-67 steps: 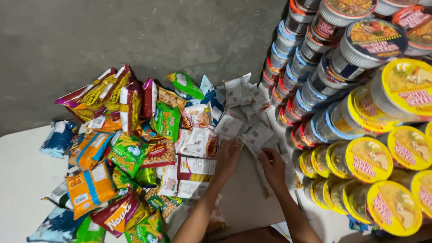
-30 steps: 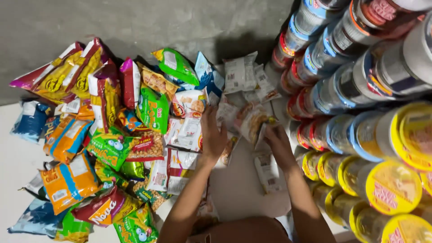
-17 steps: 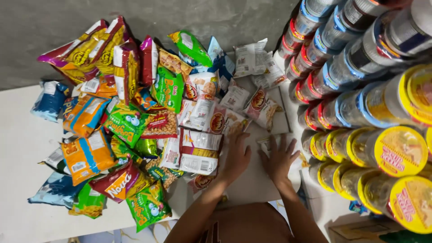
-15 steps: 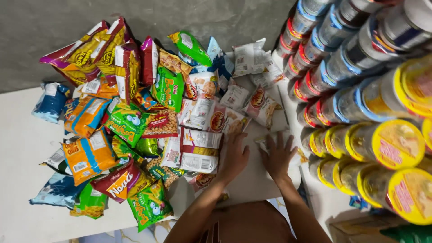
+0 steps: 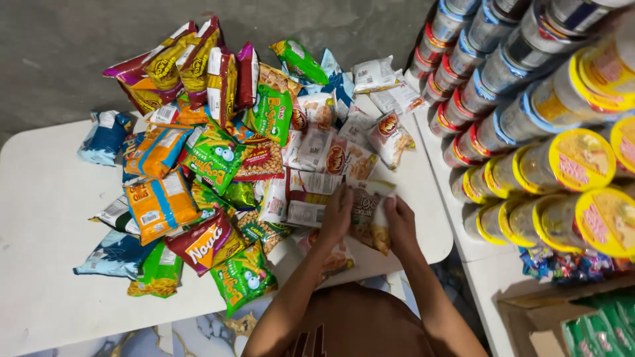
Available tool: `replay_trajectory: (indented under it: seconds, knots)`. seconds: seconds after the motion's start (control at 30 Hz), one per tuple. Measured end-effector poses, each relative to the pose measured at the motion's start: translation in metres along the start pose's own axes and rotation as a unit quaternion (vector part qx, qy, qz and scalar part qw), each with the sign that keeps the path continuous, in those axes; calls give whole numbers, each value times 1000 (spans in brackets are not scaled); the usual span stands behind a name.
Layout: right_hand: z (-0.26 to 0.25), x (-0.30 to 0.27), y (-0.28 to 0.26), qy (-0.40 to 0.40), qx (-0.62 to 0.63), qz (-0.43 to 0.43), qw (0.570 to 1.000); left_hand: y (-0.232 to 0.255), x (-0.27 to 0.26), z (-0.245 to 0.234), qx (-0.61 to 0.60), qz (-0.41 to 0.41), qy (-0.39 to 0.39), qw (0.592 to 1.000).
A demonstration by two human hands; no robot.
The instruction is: The person picks up packets of snacks from a pile on a white table and places them into a cardboard box. They repeatedly reach for different snack packets, including Oishi Marto's Crackin and Kaya Jammy Lakas, and arrange them inside the box next to stacks of instant noodles.
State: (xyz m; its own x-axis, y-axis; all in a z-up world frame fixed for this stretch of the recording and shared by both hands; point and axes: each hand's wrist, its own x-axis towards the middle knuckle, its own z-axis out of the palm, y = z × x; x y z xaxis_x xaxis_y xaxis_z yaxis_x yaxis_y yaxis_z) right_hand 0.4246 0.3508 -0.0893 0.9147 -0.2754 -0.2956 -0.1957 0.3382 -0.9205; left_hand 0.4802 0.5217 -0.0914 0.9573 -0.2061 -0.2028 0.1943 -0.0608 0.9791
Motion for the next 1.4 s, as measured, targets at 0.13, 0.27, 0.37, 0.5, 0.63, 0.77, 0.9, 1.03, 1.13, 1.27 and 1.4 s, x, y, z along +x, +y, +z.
replay_trajectory:
  seconds: [0.13, 0.27, 0.37, 0.5, 0.63, 0.77, 0.9, 1.03, 1.13, 1.27, 1.4]
  knots:
    - [22, -39, -33, 18, 104, 51, 993, -4, -13, -11, -1, -33, -24, 999]
    - [6, -62, -7, 27, 56, -2, 998, -24, -27, -12, 38, -38, -50, 997]
    - [9, -92, -12, 60, 50, -3, 997, 3, -54, -5, 100, 8, -32, 994]
    - [-4, -113, 9, 137, -33, -36, 989, 36, -84, 12, 143, 98, -16, 985]
    - [1, -144, -13, 198, -164, -49, 965, 40, -103, 27, 126, 129, -20, 983]
    - [-6, -164, -21, 269, -298, -74, 913, 39, -110, 45, 124, 161, -27, 979]
    - [-29, -180, -16, 290, -241, -101, 921, 45, -119, 65, 115, 206, -42, 971]
    - [-63, -201, -33, 324, -223, -148, 907, 68, -133, 104, 106, 199, -84, 971]
    - [-100, -232, -54, 396, -315, -127, 853, 92, -153, 141, 91, 173, -136, 971]
    - [-153, -282, -92, 435, -210, -122, 867, 111, -174, 208, 75, 244, -187, 948]
    - [-245, -330, -74, 474, -175, -148, 850, 127, -218, 280, 47, 265, -259, 928]
